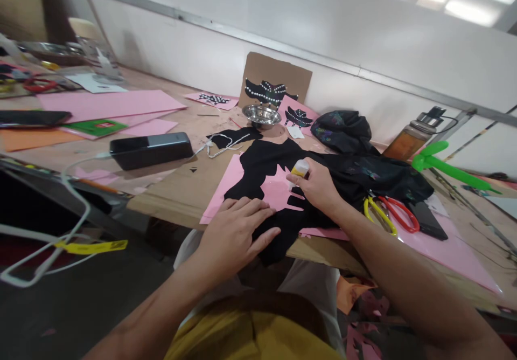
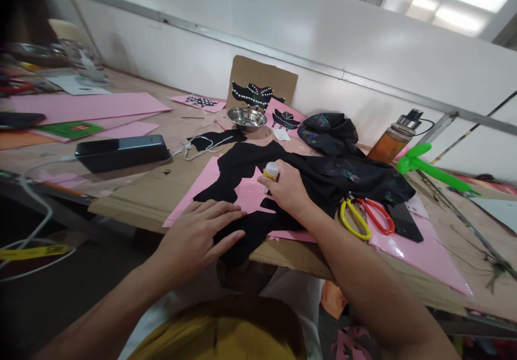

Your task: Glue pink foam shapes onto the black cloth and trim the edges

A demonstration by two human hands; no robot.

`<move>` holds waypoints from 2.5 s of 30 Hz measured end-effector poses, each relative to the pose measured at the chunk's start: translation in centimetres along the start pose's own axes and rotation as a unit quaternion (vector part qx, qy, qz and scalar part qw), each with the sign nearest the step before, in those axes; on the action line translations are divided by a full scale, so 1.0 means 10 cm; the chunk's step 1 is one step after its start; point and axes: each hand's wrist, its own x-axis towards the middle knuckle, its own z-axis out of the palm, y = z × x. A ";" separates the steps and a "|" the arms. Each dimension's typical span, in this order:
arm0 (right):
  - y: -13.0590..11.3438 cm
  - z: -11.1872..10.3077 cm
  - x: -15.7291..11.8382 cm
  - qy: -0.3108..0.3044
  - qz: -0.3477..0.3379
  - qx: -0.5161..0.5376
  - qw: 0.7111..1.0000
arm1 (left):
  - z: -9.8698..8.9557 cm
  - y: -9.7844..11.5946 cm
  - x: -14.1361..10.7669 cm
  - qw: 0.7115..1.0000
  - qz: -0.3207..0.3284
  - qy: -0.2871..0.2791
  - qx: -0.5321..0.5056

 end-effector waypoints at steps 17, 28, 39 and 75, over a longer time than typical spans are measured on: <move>-0.07 -0.02 -0.05 -0.003 -0.006 0.010 1.000 | 0.01 -0.01 0.00 1.000 -0.001 -0.007 0.002; -0.03 -0.07 -0.08 -0.005 -0.011 -0.002 1.000 | 0.02 -0.01 -0.01 1.000 -0.002 -0.006 0.003; 0.00 -0.15 -0.13 -0.007 -0.004 -0.006 1.000 | 0.02 -0.02 -0.01 1.000 -0.001 -0.009 0.002; 0.01 -0.20 -0.17 -0.009 -0.010 -0.011 1.000 | 0.02 -0.03 -0.02 1.000 -0.006 -0.021 -0.009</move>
